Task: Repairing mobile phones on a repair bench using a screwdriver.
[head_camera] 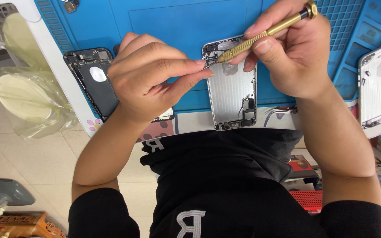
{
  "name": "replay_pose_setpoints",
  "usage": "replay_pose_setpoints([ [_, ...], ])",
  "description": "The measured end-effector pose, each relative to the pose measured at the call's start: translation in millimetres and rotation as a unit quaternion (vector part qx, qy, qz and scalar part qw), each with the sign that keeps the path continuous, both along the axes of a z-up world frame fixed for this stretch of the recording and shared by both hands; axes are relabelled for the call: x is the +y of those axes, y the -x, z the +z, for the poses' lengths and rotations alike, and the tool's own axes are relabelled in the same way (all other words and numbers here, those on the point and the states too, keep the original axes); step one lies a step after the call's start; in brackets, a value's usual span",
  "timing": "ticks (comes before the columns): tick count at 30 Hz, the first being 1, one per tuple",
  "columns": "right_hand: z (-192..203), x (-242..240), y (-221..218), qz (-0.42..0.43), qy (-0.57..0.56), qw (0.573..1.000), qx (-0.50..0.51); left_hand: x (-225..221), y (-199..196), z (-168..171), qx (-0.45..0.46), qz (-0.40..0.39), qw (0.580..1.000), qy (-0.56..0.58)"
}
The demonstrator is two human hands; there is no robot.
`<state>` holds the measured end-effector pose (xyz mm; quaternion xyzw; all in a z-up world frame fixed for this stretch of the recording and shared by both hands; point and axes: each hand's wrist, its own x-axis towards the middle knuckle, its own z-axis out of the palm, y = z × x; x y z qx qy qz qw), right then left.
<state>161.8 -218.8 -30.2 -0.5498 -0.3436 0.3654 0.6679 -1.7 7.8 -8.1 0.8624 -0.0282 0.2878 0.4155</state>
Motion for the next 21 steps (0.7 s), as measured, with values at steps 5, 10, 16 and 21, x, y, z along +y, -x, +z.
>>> replay_pose_setpoints([
  [5, 1, 2, 0, 0.008, -0.001, 1.0, -0.002, 0, 0, -1, -0.01, -0.002, 1.0, 0.003],
  [10, -1, 1, 1, 0.009, -0.01, 1.0, 0.008, 1, 1, -2, -0.011, -0.002, 1.0, 0.004],
  [16, -1, 1, 1, 0.011, -0.002, 1.0, 0.013, 1, 1, 0, -0.009, -0.005, 1.0, 0.002],
  [21, -1, 0, 1, 0.009, 0.005, 1.0, 0.022, 1, -5, 15, 0.002, -0.013, 1.0, -0.002],
])
